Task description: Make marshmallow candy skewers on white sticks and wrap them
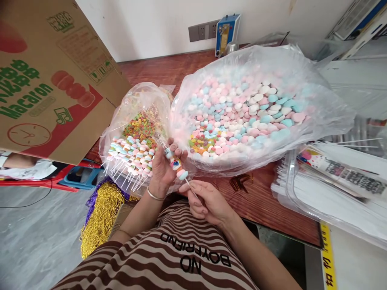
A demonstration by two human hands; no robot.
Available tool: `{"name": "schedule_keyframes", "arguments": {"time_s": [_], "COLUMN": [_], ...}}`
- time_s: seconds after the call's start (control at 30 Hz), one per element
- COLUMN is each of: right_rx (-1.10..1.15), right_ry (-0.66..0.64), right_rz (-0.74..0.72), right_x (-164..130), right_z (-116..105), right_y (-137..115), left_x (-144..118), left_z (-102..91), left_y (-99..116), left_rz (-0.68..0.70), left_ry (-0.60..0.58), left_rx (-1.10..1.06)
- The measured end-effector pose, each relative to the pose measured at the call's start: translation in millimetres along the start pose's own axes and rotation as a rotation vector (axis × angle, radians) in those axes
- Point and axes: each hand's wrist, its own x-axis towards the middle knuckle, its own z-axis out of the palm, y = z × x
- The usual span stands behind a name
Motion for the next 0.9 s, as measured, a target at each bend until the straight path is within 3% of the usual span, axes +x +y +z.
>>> {"name": "schedule_keyframes", "arguments": {"time_s": [0.1,0.2,0.33,0.43,0.53,0.6,0.7,0.77,0.83,0.9], "right_rx": [-0.167,-0.774,-1.676,-1.925,-1.655,-1.216,-0.437,-0.092,0.037,0.005], "right_ry": [0.015,0.225,0.494,0.559,0.545,0.463,0.222,0.092,0.028,0.014], "right_rz": [-0.071,-0.395,-0.886,-0.982,-0.858,-0.647,-0.262,-0.122,-0.073,-0.056], "right_x": [0,0,1,5,14,17,17,15,13,11], "right_z": [0,-4,-15,-17,-10,-4,1,2,2,1], "right_y": [7,10,12,13,11,6,-3,-5,-3,2], "left_x": [5,8,10,7,2,-1,-3,-2,0,2], "left_z": [-0.1,5.8,16.0,19.3,17.3,13.2,5.0,0.7,-1.3,-0.4], "left_y": [5,10,12,2,-13,-19,-17,-10,-3,4], "left_rz": [-0.006,-0.031,-0.026,-0.004,-0.022,-0.043,-0.081,-0.086,-0.057,-0.030], "left_ry": [-0.030,0.031,0.211,0.278,0.243,0.197,0.104,0.049,0.036,0.048], "left_rx": [-0.071,-0.086,-0.016,0.025,0.042,0.050,0.042,0.024,0.006,-0.009]}}
